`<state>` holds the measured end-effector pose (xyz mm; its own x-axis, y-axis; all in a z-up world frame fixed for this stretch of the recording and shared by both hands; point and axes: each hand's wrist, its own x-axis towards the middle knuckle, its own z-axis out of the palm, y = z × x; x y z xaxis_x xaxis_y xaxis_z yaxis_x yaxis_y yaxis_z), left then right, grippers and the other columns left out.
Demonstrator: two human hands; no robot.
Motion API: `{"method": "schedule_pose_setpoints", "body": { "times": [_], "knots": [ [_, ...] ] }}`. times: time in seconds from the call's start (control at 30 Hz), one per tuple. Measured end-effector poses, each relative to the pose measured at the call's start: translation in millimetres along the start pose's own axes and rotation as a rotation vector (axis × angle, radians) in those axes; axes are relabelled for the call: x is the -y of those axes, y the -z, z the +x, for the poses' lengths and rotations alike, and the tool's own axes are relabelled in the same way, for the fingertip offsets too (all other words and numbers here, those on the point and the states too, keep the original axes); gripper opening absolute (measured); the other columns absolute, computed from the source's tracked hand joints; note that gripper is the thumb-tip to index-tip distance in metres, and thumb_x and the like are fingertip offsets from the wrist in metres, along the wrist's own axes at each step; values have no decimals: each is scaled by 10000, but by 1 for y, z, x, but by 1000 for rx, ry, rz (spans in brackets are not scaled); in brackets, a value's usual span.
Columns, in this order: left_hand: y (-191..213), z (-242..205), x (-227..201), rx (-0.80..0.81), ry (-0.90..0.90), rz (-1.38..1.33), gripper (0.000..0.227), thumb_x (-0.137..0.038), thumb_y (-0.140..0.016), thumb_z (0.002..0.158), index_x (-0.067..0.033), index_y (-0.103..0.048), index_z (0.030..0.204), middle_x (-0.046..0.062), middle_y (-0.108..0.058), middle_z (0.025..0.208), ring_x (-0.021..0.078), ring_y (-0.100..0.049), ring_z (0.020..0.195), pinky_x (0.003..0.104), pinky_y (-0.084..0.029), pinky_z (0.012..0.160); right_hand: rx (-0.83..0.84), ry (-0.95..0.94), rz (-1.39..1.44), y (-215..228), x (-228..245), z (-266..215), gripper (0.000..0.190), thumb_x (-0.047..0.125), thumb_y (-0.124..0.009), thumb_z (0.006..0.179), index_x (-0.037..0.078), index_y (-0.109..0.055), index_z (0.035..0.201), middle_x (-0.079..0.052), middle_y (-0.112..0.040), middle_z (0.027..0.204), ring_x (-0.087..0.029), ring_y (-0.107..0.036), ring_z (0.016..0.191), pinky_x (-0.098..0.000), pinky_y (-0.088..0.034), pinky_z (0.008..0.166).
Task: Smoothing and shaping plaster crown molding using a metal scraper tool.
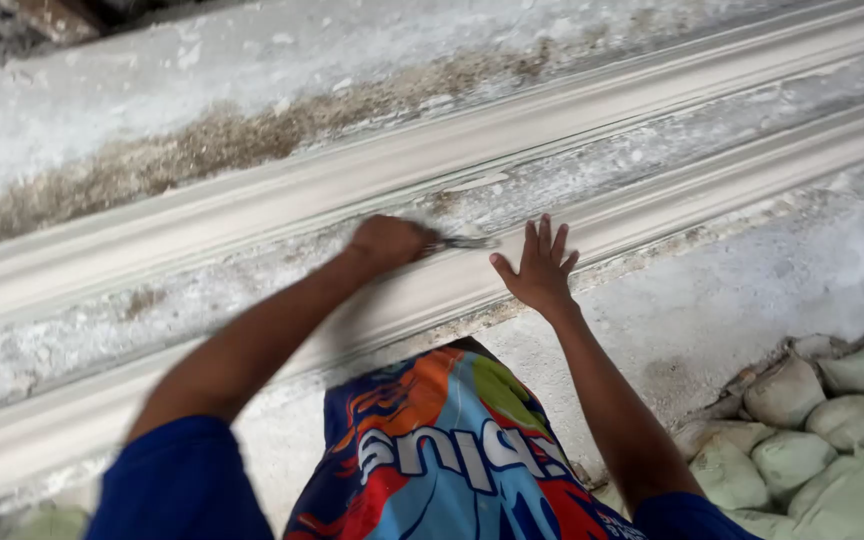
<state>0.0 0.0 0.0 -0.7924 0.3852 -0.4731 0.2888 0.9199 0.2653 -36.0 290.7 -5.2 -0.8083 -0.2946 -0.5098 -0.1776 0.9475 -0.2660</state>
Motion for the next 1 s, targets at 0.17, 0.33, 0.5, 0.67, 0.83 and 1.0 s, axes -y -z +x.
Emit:
{"method": "schedule_pose_setpoints", "body": {
  "times": [0.17, 0.33, 0.5, 0.67, 0.83, 1.0],
  "knots": [
    [-15, 71, 0, -46, -54, 99, 328, -463, -460, 1004, -316, -660, 1219, 25, -748, 1008, 323, -756, 918, 548, -613, 753, -74, 8, 23, 6, -16, -3, 860, 670, -450, 988, 151, -221, 1635, -167, -100, 1710, -482, -41, 1560, -708, -186, 1178],
    [20, -3, 0, 57, -58, 80, 381, -441, -475, 1021, -288, -604, 1346, 80, -748, 1080, 350, -746, 1006, 579, -612, 820, -142, -3, 41, 6, -22, -13, 836, 668, -464, 987, 185, -242, 1632, -116, -156, 1711, -473, -84, 1556, -676, -222, 1182],
    [44, -60, 0, 126, 6, 39, 439, -398, -374, 1063, -237, -458, 1463, 142, -702, 1169, 406, -732, 1011, 596, -612, 842, -153, 35, 47, 13, -41, -5, 702, 590, -401, 1039, 231, -253, 1624, -27, -201, 1704, -415, -88, 1560, -611, -146, 1212],
    [58, -3, -33, 149, -8, 95, 456, -440, -312, 1079, -261, -442, 1477, 111, -681, 1159, 391, -731, 1004, 574, -618, 836, -190, 27, 97, 26, -89, 9, 655, 555, -389, 1057, 233, -274, 1615, -31, -188, 1709, -413, -57, 1560, -609, -105, 1214],
    [59, 131, -68, 125, -63, 118, 434, -409, -351, 1070, -239, -502, 1440, 119, -701, 1122, 398, -730, 1005, 583, -606, 827, -280, 89, 111, 48, -158, 37, 665, 554, -437, 1040, 220, -297, 1597, -40, -198, 1702, -427, -75, 1547, -623, -98, 1207],
    [97, 208, -109, 103, -78, 329, 385, -437, -453, 1052, -267, -592, 1368, 43, -714, 1067, 306, -752, 947, 505, -621, 805, -324, 155, 130, 77, -220, 60, 650, 515, -457, 1041, 229, -307, 1605, -46, -217, 1692, -472, -69, 1533, -706, -84, 1175]
  ]
}}
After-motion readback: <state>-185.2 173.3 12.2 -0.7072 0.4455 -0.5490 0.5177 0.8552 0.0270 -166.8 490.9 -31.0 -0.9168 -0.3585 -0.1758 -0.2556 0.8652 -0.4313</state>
